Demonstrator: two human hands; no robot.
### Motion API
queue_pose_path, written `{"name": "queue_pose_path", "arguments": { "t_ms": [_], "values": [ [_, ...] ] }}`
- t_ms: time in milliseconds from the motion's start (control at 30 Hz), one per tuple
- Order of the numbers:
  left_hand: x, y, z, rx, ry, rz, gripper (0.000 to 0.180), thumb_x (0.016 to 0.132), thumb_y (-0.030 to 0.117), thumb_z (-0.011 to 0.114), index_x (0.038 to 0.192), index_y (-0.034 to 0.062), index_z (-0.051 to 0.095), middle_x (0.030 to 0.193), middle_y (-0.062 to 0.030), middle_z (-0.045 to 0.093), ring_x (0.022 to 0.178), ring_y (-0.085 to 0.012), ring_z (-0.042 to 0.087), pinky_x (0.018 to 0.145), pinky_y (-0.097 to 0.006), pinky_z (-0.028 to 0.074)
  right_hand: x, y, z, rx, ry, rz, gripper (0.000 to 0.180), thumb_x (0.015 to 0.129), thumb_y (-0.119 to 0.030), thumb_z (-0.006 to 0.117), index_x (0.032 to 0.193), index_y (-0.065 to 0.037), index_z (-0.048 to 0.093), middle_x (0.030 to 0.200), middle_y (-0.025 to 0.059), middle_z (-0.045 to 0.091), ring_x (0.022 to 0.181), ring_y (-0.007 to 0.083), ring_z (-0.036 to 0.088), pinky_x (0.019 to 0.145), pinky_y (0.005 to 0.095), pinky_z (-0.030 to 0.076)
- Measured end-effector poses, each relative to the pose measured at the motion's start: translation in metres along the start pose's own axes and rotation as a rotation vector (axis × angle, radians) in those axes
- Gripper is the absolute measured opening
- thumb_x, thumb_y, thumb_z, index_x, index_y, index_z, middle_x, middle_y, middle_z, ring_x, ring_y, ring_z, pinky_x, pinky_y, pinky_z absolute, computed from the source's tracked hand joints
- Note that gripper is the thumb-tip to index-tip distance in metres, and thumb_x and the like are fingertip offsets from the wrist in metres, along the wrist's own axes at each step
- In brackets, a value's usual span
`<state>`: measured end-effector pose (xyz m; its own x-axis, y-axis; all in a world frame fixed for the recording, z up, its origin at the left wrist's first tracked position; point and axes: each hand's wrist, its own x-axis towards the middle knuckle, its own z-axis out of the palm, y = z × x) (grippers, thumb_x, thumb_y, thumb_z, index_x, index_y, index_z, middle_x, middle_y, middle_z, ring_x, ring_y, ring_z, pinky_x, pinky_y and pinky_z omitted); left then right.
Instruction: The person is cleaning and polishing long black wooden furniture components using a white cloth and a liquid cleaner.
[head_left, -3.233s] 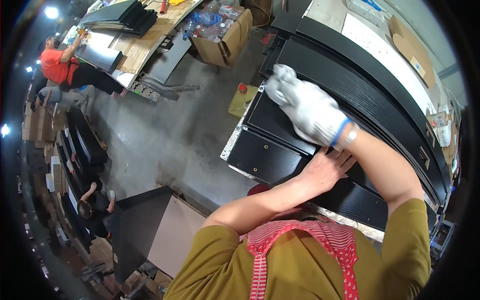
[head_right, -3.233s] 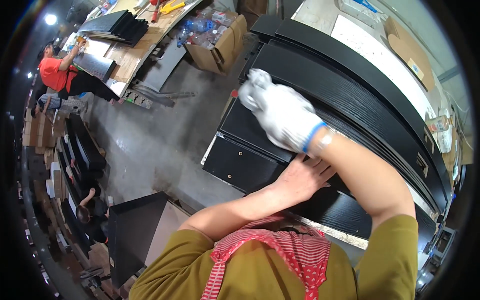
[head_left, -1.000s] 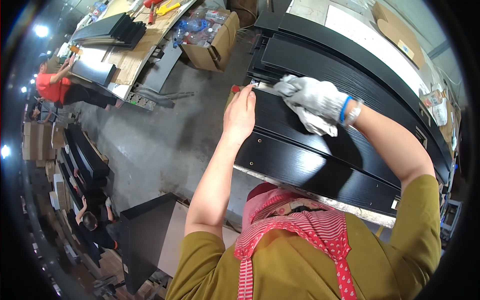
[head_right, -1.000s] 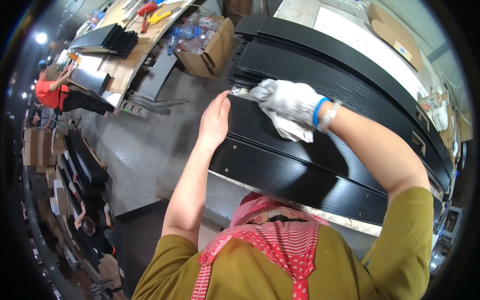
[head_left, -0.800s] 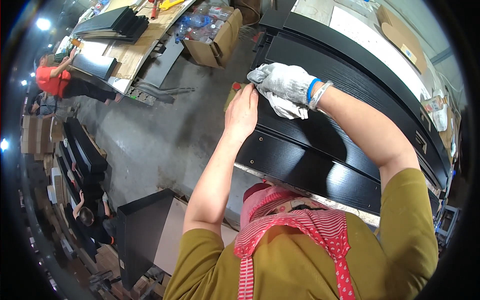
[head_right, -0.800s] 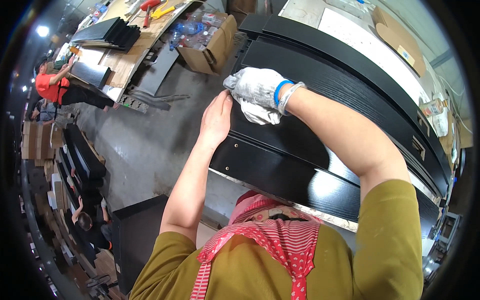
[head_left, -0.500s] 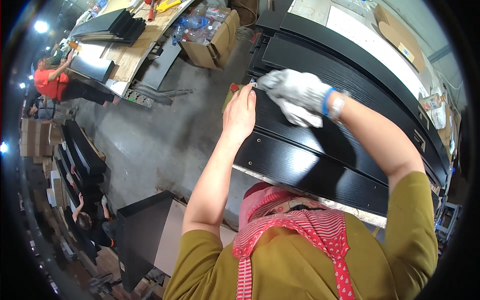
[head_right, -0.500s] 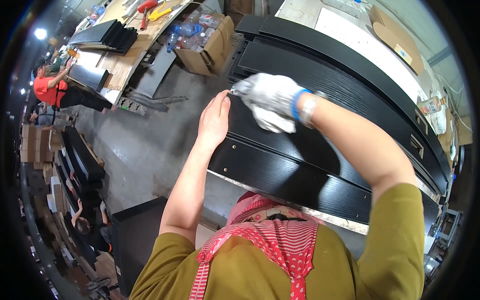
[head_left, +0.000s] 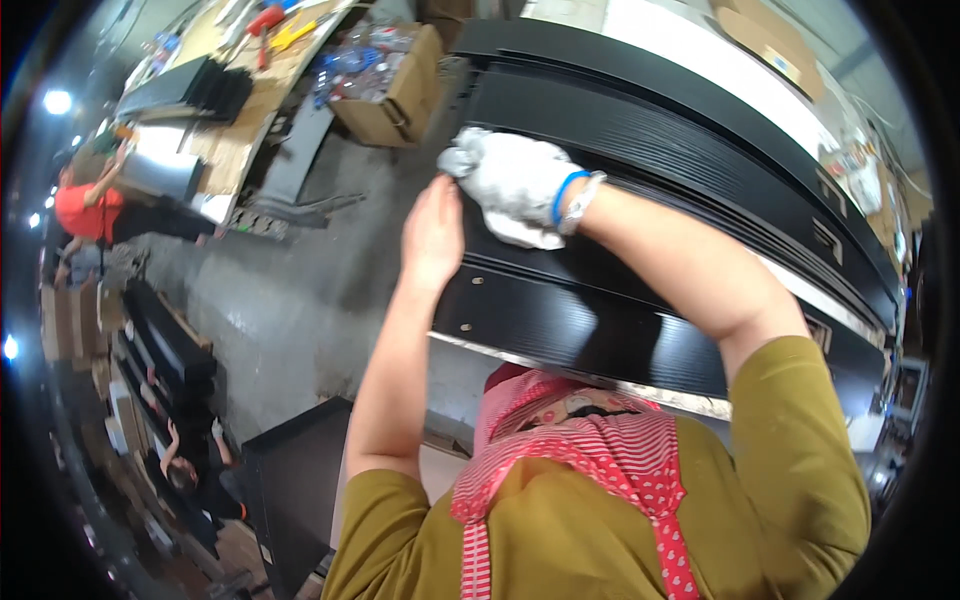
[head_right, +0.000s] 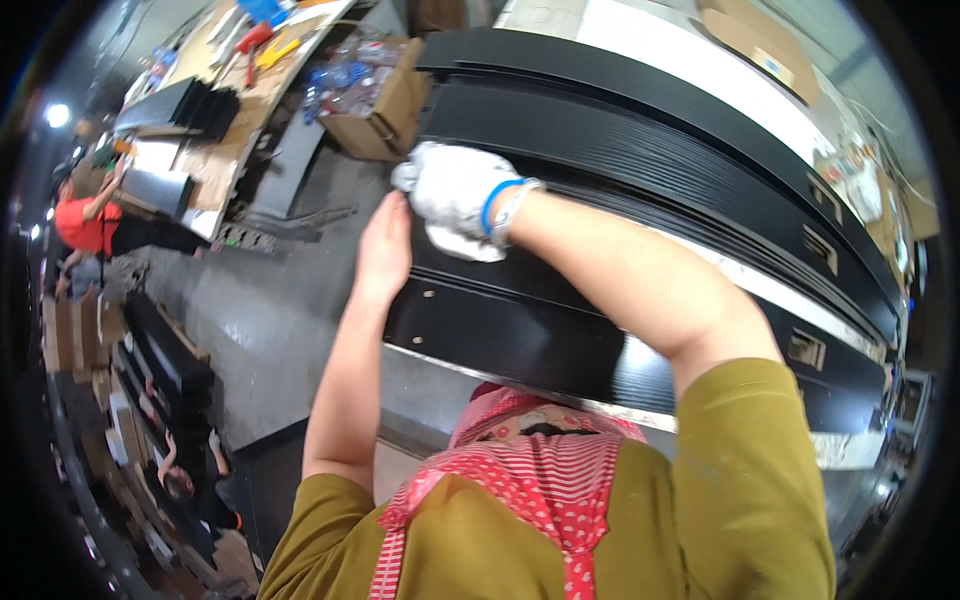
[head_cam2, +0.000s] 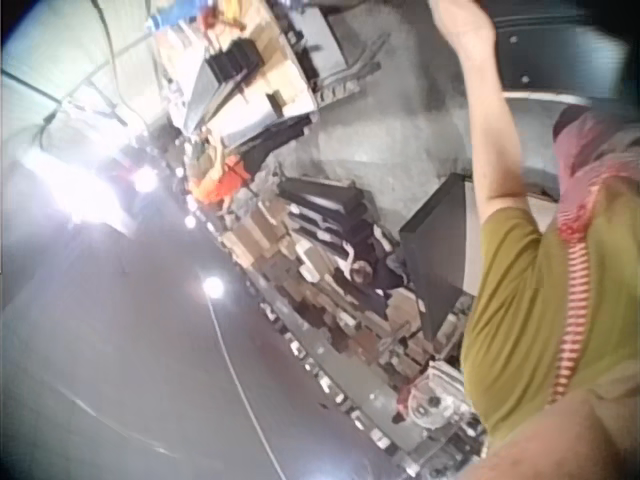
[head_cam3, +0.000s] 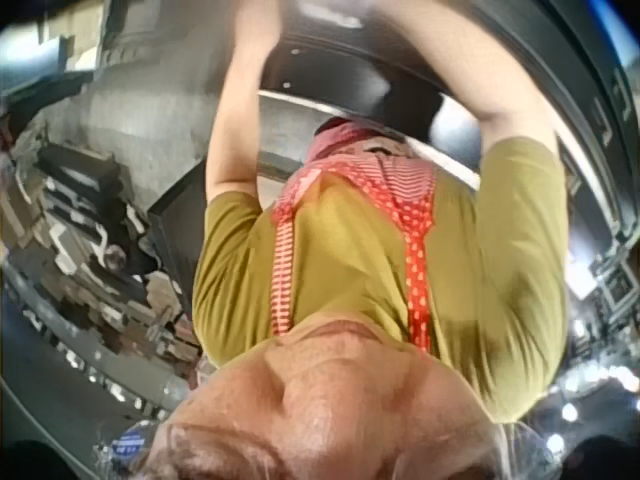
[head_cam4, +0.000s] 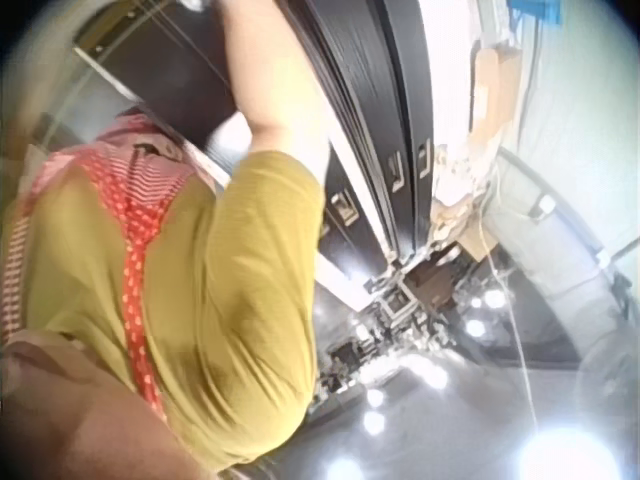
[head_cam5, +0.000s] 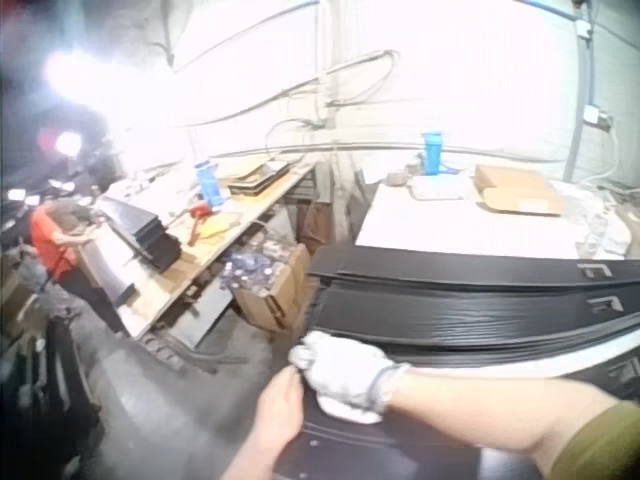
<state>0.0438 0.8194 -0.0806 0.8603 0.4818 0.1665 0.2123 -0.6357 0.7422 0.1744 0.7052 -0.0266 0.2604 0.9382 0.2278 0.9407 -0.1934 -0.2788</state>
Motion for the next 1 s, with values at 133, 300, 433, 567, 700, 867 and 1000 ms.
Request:
{"name": "queue_pose_path", "arguments": {
  "t_ms": [133, 300, 433, 567, 700, 867, 1000],
  "values": [
    [-0.004, -0.001, -0.021, -0.121, -0.064, -0.115, 0.042, 0.104, 0.029, 0.037, 0.13, 0.0019, 0.054, 0.127, -0.0209, 0.059, 0.12, -0.0353, 0.055, 0.102, -0.039, 0.041, -0.054, -0.014, -0.039, 0.367, -0.155, 0.551, 0.022, 0.093, -0.02, 0.047, 0.105, -0.009, 0.062, 0.091, 0.016, 0.069, 0.081, 0.0362, 0.068, 0.071, 0.0446, 0.054],
    [-0.004, 0.009, -0.019, -0.096, -0.069, -0.136, 0.04, 0.104, 0.028, 0.037, 0.13, 0.0017, 0.054, 0.126, -0.0207, 0.059, 0.119, -0.0352, 0.055, 0.102, -0.038, 0.04, -0.231, 0.027, -0.127, 0.366, -0.179, 0.741, 0.03, 0.089, -0.014, 0.053, 0.117, -0.011, 0.065, 0.097, 0.0144, 0.068, 0.09, 0.0239, 0.066, 0.083, 0.0348, 0.05],
    [0.0, -0.004, -0.008, -0.151, -0.064, -0.023, 0.039, 0.104, 0.028, 0.04, 0.127, 0.0011, 0.056, 0.125, -0.0184, 0.061, 0.119, -0.0299, 0.055, 0.103, -0.035, 0.039, -0.289, 0.03, -0.163, 0.128, -0.229, 1.061, 0.028, 0.084, -0.006, 0.056, 0.11, -0.007, 0.065, 0.094, 0.011, 0.063, 0.09, 0.023, 0.063, 0.081, 0.0349, 0.05],
    [-0.005, -0.014, -0.02, -0.109, -0.066, -0.029, 0.039, 0.105, 0.029, 0.039, 0.126, 0.0008, 0.057, 0.12, -0.014, 0.062, 0.115, -0.0221, 0.055, 0.102, -0.032, 0.038, -0.217, 0.022, -0.132, 0.303, -0.165, 0.329, 0.028, 0.082, 0.002, 0.047, 0.107, -0.001, 0.059, 0.104, 0.014, 0.06, 0.097, 0.0245, 0.061, 0.083, 0.0337, 0.052],
    [-0.001, -0.032, -0.015, -0.265, -0.087, -0.02, 0.038, 0.105, 0.024, 0.039, 0.128, -0.0026, 0.054, 0.121, -0.0128, 0.06, 0.115, -0.0213, 0.053, 0.102, -0.031, 0.037, -0.096, -0.014, -0.091, 0.39, -0.21, 0.658, 0.027, 0.077, -0.015, 0.06, 0.101, -0.004, 0.069, 0.089, 0.0209, 0.068, 0.083, 0.0354, 0.069, 0.071, 0.0444, 0.055],
    [0.009, -0.018, -0.012, -0.136, -0.116, -0.07, 0.042, 0.105, 0.027, 0.037, 0.131, -0.0027, 0.052, 0.124, -0.0145, 0.059, 0.117, -0.0225, 0.052, 0.104, -0.032, 0.035, -0.067, -0.003, -0.043, 0.094, -0.115, 0.316, 0.029, 0.073, -0.017, 0.065, 0.101, -0.011, 0.072, 0.096, 0.0141, 0.069, 0.096, 0.0286, 0.068, 0.076, 0.0397, 0.056],
    [0.008, -0.045, -0.029, -0.176, -0.096, -0.025, 0.044, 0.105, 0.028, 0.037, 0.131, -0.0043, 0.052, 0.125, -0.0147, 0.058, 0.117, -0.0223, 0.052, 0.105, -0.031, 0.035, -0.179, 0.021, -0.088, -0.191, 0.005, -0.03, 0.024, 0.066, -0.011, 0.067, 0.09, -0.007, 0.072, 0.11, 0.0056, 0.065, 0.106, 0.022, 0.06, 0.085, 0.03, 0.055]
  ]
}}
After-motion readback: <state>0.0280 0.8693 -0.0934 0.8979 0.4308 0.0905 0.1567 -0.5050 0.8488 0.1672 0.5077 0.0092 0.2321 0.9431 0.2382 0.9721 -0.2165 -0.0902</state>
